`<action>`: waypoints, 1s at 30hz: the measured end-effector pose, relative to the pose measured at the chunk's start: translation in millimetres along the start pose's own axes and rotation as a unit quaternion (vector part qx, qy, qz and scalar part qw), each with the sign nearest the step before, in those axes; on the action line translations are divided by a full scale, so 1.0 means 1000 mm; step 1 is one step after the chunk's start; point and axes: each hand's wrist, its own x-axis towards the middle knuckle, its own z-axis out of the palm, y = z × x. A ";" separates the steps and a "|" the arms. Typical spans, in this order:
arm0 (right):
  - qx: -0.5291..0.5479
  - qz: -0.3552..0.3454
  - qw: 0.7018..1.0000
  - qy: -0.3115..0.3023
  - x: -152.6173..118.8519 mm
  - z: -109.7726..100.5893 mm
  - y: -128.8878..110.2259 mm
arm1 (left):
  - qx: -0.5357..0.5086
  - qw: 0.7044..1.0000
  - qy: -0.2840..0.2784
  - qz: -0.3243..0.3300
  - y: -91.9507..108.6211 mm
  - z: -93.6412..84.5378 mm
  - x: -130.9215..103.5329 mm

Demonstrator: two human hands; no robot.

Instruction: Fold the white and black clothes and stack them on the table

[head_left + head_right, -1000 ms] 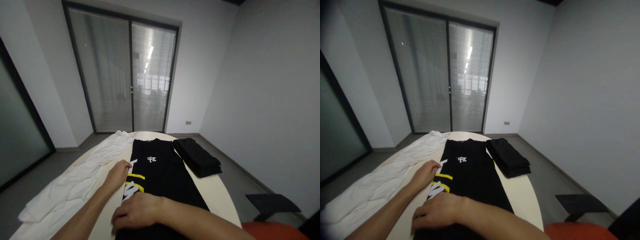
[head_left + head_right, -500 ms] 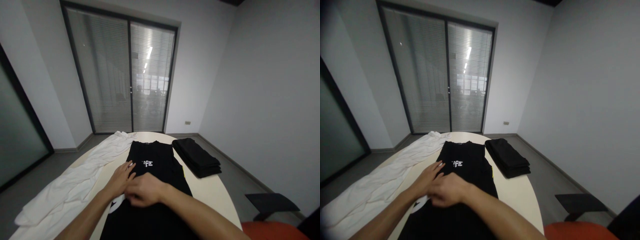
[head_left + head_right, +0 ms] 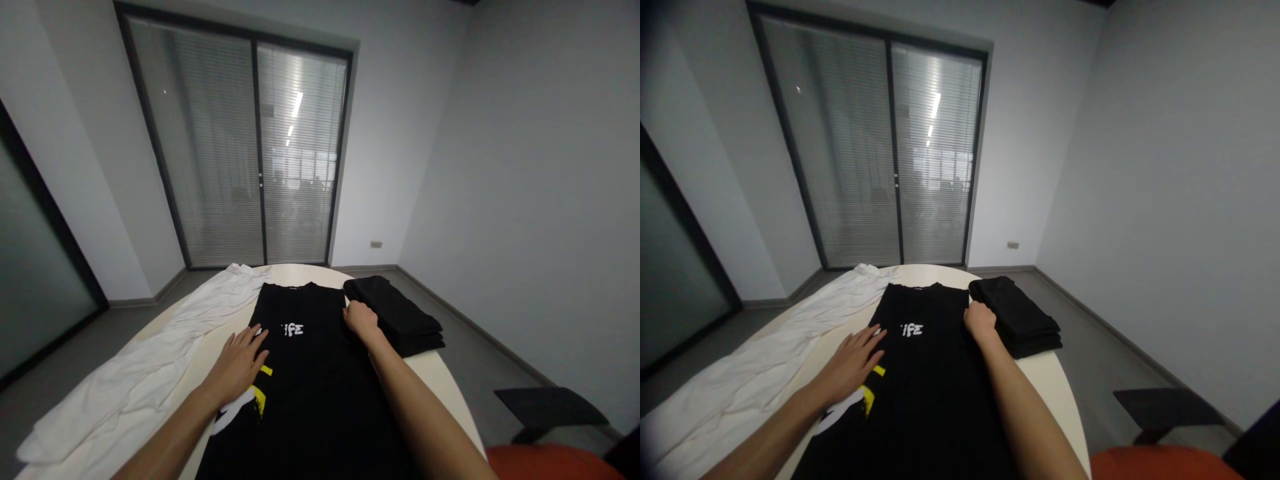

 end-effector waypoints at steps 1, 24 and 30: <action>-0.001 -0.002 1.000 0.003 0.000 0.002 -0.001 | -0.001 1.000 0.001 0.000 -0.001 0.001 0.000; 0.129 -0.074 0.989 -0.014 0.013 0.007 0.000 | -0.017 0.999 0.039 0.012 -0.006 0.014 0.002; 0.150 -0.135 0.979 -0.022 0.011 0.006 -0.009 | -0.015 0.999 0.029 0.005 -0.001 0.006 0.001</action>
